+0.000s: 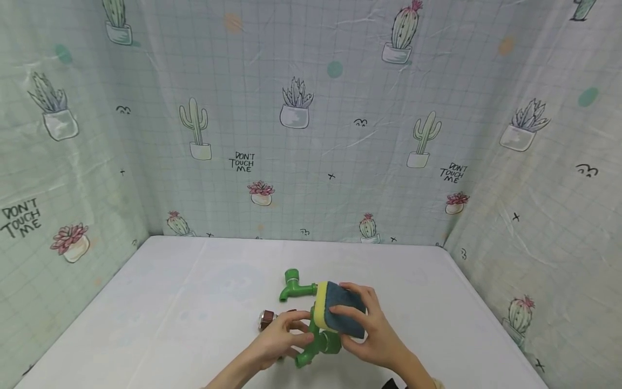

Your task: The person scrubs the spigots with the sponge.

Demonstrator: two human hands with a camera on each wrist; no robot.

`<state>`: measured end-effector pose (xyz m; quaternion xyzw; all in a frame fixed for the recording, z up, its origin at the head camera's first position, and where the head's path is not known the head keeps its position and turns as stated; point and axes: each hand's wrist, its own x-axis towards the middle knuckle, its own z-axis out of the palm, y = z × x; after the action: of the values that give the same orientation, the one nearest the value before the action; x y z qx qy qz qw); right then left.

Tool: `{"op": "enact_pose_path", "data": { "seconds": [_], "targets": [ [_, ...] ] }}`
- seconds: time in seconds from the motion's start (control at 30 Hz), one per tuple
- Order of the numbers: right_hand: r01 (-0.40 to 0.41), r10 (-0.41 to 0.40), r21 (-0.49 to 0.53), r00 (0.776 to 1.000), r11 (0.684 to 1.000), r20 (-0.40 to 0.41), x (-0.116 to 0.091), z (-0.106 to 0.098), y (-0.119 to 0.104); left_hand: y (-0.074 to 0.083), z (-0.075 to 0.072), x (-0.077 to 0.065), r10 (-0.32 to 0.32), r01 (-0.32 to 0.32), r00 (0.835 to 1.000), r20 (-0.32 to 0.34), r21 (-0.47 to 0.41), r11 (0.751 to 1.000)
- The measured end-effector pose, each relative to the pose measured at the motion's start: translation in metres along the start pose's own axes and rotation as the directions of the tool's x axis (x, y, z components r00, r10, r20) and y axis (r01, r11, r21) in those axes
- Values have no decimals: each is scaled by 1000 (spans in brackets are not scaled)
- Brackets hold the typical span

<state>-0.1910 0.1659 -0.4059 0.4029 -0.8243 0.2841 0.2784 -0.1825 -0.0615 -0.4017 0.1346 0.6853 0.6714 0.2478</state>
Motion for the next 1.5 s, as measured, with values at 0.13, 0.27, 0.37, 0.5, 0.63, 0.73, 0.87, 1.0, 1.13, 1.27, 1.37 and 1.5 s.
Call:
{"op": "enact_pose_path", "data": {
  "seconds": [0.13,0.27,0.37,0.5,0.63,0.73,0.87,1.0,1.13,1.27,1.37,1.5],
  "targets": [
    [-14,14,7,1000,1000,3,-5,1,6,1,1,-1,9,-9,1000,2,0,1000],
    [-43,43,-10,999,999,18,-10,2,15,0,1,-2,7,-7,1000,-10,2,1000],
    [-56,58,-37,998,998,29,-12,1,19,0,0,-2,9,-9,1000,-25,3,1000],
    [-61,63,-70,998,996,30,-9,-4,18,2,-1,-3,29,-28,998,-51,20,999],
    [-89,95,-84,993,993,76,-4,-8,10,5,0,-4,56,-52,994,-90,40,998],
    [-89,98,-82,988,993,116,-3,-9,3,8,-1,-4,65,-63,990,-123,21,998],
    [-25,37,-109,994,994,105,-5,-8,-5,11,-7,-3,61,-75,986,-154,-87,993],
    [53,-44,-168,997,984,57,-8,-8,-9,11,-13,-2,53,-84,989,-135,-239,967],
    [88,-85,-210,996,974,24,-9,-7,-12,10,-18,-1,46,-74,994,-100,-298,952],
    [63,-57,-193,998,979,39,-7,-5,-14,8,-21,-3,48,-63,995,-83,-197,978],
    [13,-3,-156,998,988,68,-5,-3,-14,9,-22,-6,64,-69,996,-62,-73,995],
    [-73,85,-108,990,992,115,1,-2,-13,11,-20,-10,70,-69,997,-34,19,997]
  ]
}}
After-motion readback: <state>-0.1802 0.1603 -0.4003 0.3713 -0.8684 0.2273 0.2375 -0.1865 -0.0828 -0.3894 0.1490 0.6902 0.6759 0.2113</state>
